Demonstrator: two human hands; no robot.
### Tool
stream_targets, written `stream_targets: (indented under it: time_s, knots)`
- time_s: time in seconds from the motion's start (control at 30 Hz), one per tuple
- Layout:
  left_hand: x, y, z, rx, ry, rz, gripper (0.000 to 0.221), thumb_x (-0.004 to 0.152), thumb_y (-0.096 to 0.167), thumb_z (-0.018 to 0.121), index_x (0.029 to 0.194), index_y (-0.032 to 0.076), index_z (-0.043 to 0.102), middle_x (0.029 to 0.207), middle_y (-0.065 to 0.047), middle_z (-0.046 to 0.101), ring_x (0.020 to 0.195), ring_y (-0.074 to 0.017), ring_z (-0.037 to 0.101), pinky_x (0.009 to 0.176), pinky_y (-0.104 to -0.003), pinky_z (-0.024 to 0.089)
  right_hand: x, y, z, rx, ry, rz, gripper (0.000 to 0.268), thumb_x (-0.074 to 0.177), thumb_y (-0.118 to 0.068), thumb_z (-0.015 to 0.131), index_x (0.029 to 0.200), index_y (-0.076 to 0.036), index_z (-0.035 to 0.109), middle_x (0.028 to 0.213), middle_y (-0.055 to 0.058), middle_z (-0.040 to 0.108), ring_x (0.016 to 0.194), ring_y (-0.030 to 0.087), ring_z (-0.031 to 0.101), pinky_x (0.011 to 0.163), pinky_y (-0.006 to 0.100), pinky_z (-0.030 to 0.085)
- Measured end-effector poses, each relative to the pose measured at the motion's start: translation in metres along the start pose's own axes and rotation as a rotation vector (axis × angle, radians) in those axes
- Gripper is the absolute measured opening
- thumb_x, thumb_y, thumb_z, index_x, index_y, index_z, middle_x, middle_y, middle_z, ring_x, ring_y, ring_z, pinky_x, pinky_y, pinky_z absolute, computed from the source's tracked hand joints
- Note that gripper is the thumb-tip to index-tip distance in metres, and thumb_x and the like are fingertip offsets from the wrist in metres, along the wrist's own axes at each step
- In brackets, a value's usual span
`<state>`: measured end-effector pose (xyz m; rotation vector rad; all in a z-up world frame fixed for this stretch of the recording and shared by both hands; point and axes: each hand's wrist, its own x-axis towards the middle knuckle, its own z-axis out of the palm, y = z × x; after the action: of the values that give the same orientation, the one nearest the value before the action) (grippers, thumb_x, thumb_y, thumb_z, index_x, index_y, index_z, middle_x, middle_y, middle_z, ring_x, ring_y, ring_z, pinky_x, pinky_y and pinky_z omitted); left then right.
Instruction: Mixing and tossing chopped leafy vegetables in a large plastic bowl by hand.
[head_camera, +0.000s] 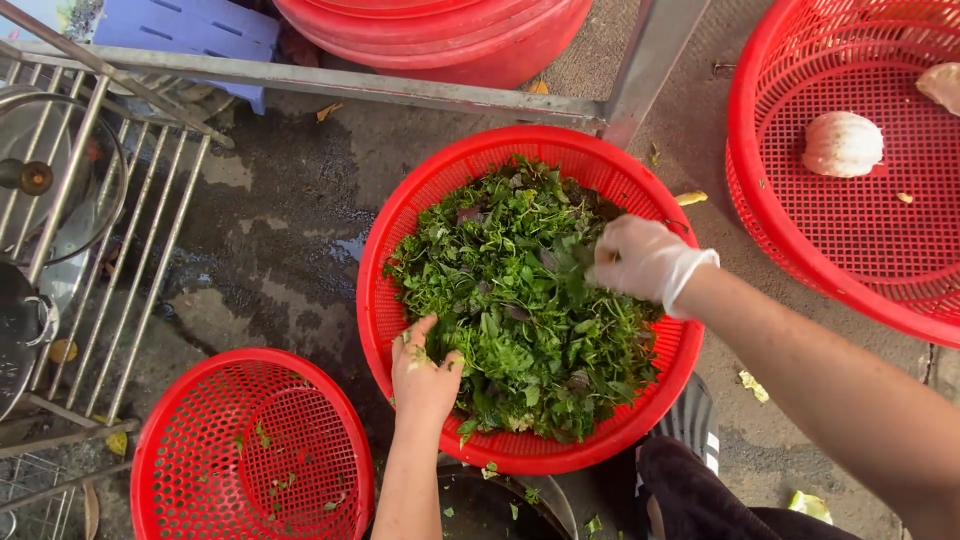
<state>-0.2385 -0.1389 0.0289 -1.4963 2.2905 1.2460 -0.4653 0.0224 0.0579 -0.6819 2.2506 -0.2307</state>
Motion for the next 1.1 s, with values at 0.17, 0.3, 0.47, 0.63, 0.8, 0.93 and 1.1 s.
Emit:
stream_targets:
  time_s: [0.17,0.3,0.47,0.63,0.8,0.93,1.1]
  knots:
    - [0.018,0.015,-0.015,-0.328,0.016,-0.079,0.055,0.082,0.012,0.066,0.133,0.009,0.046,0.144,-0.026,0.024,0.131,-0.0409,0.035,0.104,-0.045,0.041,0.066,0.022,0.015,0.384,0.238,0.041,0.025,0.074,-0.021,0.072,0.098,-0.016,0.069,0.101,0.007,0.066,0.099,0.026,0.063,0.083,0.038,0.051]
    - [0.042,0.01,-0.019,-0.395,-0.053,-0.243,0.071,0.082,0.043,0.066,0.141,0.018,0.036,0.151,-0.019,0.013,0.138,-0.0327,0.024,0.111,-0.045,0.031,0.054,-0.007,-0.004,0.755,0.165,0.144,0.069,0.071,-0.016,0.079,0.131,-0.007,0.046,0.133,0.023,0.043,0.126,0.037,0.039,0.105,0.042,0.035]
    - [0.047,0.034,-0.026,-0.487,-0.187,-0.382,0.089,0.085,0.056,0.055,0.15,0.013,0.012,0.154,-0.021,0.006,0.141,-0.0363,0.014,0.112,-0.053,0.021,0.101,-0.002,0.011,0.82,-0.001,0.207,0.105,0.067,-0.029,0.084,0.149,-0.014,0.02,0.153,0.021,0.014,0.141,0.041,0.01,0.115,0.054,0.01]
    - [0.061,0.033,-0.002,-0.481,-0.277,-0.459,0.113,0.072,0.079,0.055,0.15,0.013,0.007,0.153,-0.021,0.012,0.14,-0.0397,0.013,0.107,-0.061,0.02,0.089,-0.018,0.019,0.725,-0.267,0.299,0.114,0.064,-0.028,0.087,0.149,-0.014,0.012,0.152,0.02,0.018,0.139,0.04,0.018,0.115,0.054,0.017]
    - [0.059,0.038,0.006,-0.459,-0.327,-0.35,0.12,0.065,0.068,0.072,0.15,0.008,0.011,0.153,-0.02,0.013,0.14,-0.0365,0.016,0.109,-0.057,0.019,0.142,0.032,0.087,0.735,-0.218,0.251,0.108,0.06,-0.002,0.088,0.146,-0.01,0.025,0.141,0.027,0.034,0.122,0.047,0.042,0.095,0.057,0.043]
    - [0.05,0.049,-0.002,-0.51,-0.388,-0.181,0.115,0.067,0.053,0.078,0.148,0.002,0.015,0.153,-0.021,0.013,0.141,-0.0353,0.014,0.112,-0.053,0.018,0.128,0.037,0.087,0.582,-0.082,0.033,0.09,0.052,0.005,0.082,0.131,-0.029,0.055,0.126,0.015,0.056,0.115,0.034,0.054,0.091,0.045,0.049]
    - [0.047,0.035,-0.026,-0.591,-0.314,-0.019,0.075,0.073,0.036,0.078,0.13,-0.001,0.047,0.136,-0.024,0.045,0.131,-0.0357,0.038,0.107,-0.05,0.032,0.003,-0.061,-0.031,0.34,-0.197,-0.089,0.084,0.061,-0.006,0.082,0.135,-0.023,0.047,0.144,0.018,0.035,0.131,0.042,0.034,0.109,0.051,0.031]
